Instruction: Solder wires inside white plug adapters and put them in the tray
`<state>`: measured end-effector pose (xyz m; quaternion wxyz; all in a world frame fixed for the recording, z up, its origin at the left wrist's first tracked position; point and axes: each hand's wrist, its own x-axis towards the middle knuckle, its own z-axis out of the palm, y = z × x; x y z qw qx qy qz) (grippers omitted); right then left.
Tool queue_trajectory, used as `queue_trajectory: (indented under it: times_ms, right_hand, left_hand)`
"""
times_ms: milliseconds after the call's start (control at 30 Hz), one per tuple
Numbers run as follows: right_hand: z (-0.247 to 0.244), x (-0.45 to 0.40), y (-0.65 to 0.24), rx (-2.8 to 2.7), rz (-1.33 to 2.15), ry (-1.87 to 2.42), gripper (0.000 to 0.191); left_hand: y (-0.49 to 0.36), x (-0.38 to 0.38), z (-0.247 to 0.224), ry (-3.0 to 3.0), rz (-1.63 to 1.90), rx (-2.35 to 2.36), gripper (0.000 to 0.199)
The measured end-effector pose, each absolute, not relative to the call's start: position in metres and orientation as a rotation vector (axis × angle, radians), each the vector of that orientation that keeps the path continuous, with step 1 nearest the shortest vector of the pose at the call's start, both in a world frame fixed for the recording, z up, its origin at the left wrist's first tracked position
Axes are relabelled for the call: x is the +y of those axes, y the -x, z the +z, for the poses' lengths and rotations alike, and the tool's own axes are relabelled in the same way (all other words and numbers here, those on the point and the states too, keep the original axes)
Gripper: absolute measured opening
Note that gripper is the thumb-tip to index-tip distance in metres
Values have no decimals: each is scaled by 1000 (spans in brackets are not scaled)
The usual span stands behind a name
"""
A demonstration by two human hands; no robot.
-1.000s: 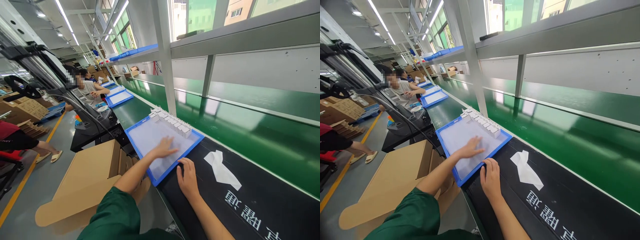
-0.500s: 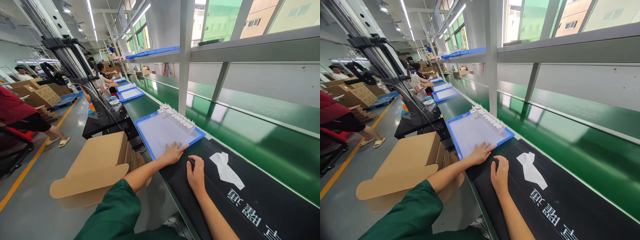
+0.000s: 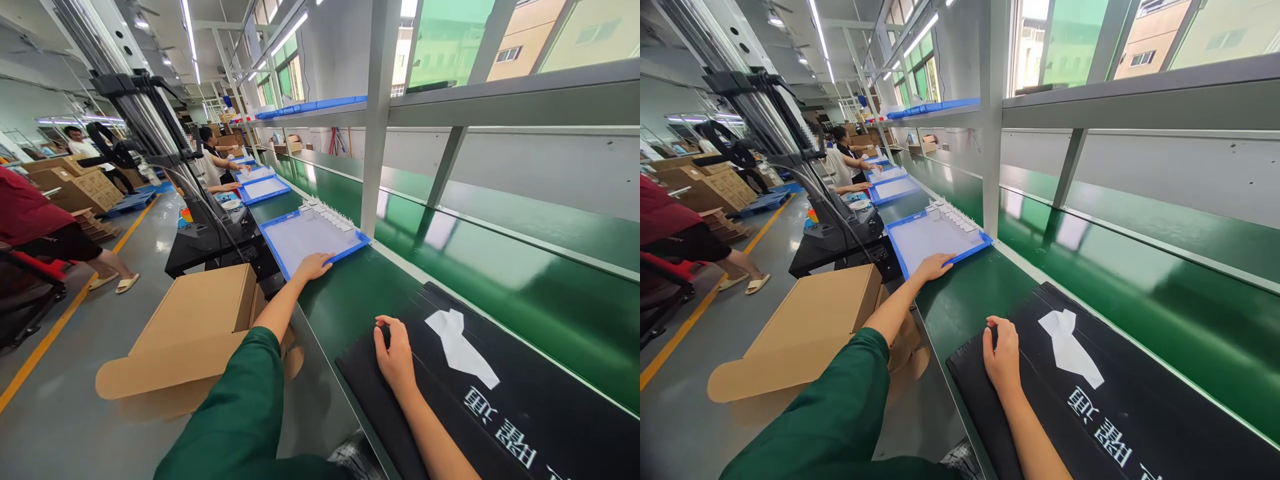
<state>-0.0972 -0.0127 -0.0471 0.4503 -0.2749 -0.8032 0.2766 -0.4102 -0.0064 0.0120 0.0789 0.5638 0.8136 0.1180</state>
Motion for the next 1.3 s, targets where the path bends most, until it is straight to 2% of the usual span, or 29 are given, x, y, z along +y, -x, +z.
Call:
queue_trajectory:
  times_ms: [367,700,933,1300]
  right_hand:
    - [-41,-15,89,-2039,781,793,20]
    - [-39,-15,85,-2037,911,915,24]
    - [-42,-13,84,-2086,800,849,22]
    - [-46,-8,84,-2177,640,765,23]
  left_hand:
    - [496,21,6,-1572,377,2543,45]
    - [521,35,1,-1531,471,2604,47]
    - [516,31,3,-1524,604,2605,42]
    - [520,29,6,-1416,897,2544,45]
